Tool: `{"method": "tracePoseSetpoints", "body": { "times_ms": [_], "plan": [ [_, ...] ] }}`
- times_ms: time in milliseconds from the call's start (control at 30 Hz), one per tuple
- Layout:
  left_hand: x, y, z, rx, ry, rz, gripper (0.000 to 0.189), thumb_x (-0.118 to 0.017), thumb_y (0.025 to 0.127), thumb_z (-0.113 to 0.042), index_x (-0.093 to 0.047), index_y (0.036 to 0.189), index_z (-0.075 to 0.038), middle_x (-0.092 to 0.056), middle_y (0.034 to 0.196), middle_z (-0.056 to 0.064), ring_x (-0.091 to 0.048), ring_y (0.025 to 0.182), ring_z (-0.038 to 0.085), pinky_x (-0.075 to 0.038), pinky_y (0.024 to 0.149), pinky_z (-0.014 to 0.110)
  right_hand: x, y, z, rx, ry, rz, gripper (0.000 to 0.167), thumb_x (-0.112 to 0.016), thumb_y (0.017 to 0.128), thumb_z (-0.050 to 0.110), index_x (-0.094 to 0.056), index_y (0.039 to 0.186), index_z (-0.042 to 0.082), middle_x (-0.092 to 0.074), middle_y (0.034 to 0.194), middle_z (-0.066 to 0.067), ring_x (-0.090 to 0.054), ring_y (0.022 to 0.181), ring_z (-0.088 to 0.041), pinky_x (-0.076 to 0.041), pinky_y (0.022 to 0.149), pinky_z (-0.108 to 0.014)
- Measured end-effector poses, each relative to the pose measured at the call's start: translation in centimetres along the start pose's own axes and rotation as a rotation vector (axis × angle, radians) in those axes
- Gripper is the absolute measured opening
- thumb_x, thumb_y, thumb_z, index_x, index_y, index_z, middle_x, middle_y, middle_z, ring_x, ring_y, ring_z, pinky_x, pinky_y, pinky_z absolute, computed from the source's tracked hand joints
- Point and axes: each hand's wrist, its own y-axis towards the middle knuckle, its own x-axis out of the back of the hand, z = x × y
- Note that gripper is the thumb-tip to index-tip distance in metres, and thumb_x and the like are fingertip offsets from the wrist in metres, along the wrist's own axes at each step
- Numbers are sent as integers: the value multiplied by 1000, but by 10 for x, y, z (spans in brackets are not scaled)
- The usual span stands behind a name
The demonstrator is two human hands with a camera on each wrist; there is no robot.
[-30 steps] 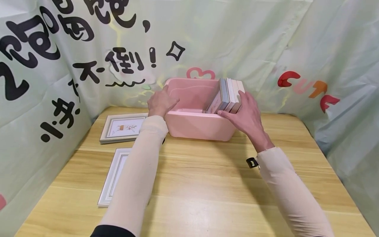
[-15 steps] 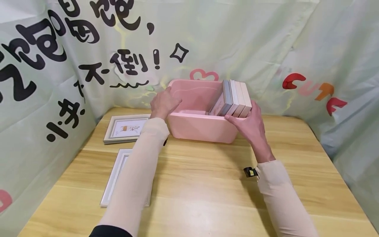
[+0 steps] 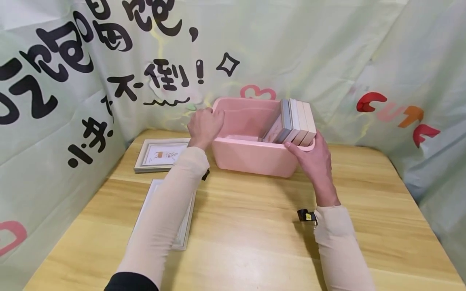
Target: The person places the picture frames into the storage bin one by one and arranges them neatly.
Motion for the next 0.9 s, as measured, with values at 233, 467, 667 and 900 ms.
{"method": "tracePoseSetpoints", "body": {
  "times_ms": [233, 467, 667, 900],
  "plan": [
    [16, -3, 23, -23, 12, 201, 65, -15, 96, -62, -33, 151, -33, -40, 154, -1, -39, 140, 33, -35, 107, 56, -1, -1, 2, -13, 30, 3, 107, -68, 69, 73, -20, 154, 31, -39, 151, -5, -37, 138, -28, -30, 111, -53],
    [26, -18, 59, -25, 51, 265, 80, 3, 88, -75, -18, 155, -36, -32, 158, 3, -31, 144, 37, -29, 108, 62, 1, -2, 0, -29, 34, 4, 107, -69, 69, 73, -20, 154, 30, -40, 151, -5, -38, 137, -28, -30, 111, -53],
    [26, -43, 86, -20, 120, 289, 80, 1, 86, -78, -10, 155, -38, -28, 159, 10, -24, 144, 44, -24, 102, 74, 2, -2, 1, -34, 60, -1, 104, -69, 70, 70, -22, 154, 29, -39, 151, -5, -38, 137, -28, -30, 111, -52],
    [21, -84, 112, 7, 241, 494, 83, -10, 90, -76, -5, 157, -29, -10, 161, 21, -15, 142, 56, -25, 103, 75, 0, -3, 2, -30, 67, 10, 105, -69, 71, 69, -22, 154, 27, -38, 152, -7, -38, 137, -29, -30, 111, -53]
  ]
}}
